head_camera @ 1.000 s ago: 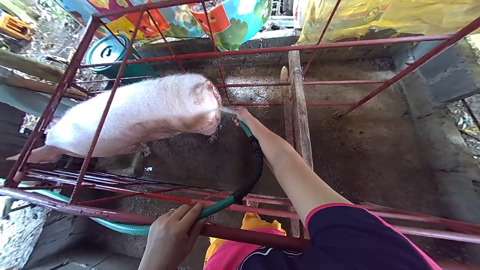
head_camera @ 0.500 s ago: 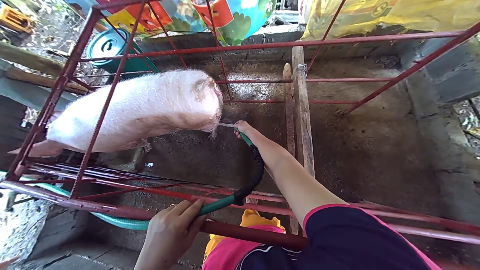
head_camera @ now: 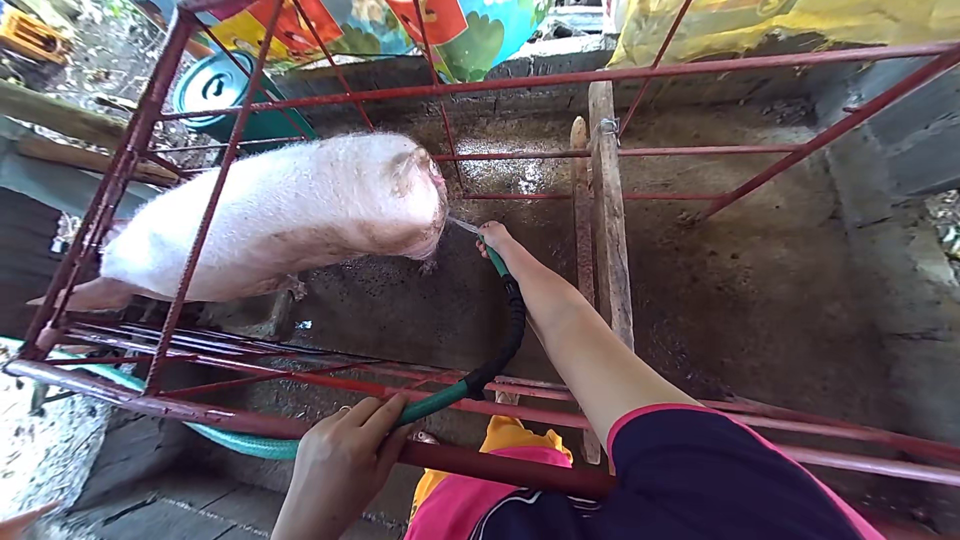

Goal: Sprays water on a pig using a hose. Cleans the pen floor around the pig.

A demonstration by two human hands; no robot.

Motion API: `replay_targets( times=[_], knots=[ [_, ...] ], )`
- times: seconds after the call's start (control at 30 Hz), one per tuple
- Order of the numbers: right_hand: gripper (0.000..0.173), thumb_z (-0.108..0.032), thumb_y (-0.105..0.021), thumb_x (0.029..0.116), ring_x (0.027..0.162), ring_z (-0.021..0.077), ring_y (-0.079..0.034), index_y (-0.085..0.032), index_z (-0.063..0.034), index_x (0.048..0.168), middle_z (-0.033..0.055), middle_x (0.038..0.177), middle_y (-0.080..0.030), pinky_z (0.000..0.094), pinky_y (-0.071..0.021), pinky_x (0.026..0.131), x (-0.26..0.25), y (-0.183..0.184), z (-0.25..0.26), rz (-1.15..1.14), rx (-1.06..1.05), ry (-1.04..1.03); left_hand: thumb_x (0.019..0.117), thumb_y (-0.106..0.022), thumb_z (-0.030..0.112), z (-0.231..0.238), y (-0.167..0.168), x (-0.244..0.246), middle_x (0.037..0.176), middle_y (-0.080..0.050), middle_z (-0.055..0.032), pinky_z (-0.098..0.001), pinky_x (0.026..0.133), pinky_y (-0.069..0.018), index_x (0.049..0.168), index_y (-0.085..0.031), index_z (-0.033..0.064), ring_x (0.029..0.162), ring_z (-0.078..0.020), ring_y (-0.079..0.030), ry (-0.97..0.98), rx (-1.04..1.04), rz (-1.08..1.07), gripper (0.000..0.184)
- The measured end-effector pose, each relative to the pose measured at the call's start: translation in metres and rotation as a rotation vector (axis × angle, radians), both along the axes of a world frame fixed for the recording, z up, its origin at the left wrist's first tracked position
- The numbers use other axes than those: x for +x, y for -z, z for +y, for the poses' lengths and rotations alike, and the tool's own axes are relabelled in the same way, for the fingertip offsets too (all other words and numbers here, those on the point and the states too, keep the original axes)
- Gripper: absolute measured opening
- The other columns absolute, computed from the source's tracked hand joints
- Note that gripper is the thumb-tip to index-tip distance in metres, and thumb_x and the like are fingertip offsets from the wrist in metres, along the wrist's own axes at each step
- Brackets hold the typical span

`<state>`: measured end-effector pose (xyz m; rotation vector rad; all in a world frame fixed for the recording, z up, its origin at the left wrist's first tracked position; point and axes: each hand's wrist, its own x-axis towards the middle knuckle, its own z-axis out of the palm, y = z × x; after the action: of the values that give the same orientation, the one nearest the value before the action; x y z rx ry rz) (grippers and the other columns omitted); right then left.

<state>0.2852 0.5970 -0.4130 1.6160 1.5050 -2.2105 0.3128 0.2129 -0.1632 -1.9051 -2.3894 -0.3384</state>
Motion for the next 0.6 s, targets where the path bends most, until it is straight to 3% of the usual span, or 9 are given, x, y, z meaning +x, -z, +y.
replay_targets(
  times=[0.6],
  knots=[
    [0.028,-0.020,-0.042,0.1116,0.051,0.0114,-0.052,-0.048,-0.0086,0.136,0.0057,0.078,-0.056,0.0250,-0.0459,0.046,0.019,0.014,-0.011,-0.015,-0.055,0.091,0.0958,-0.049,0.038,0.002,-0.001,0.000,0.072,-0.071,-0.0053,-0.0360,0.047,-0.0508,0.099,-0.081,0.0133,0.057,-0.0210,-0.068,-0.005,-0.030,0.005,0.041]
  ],
)
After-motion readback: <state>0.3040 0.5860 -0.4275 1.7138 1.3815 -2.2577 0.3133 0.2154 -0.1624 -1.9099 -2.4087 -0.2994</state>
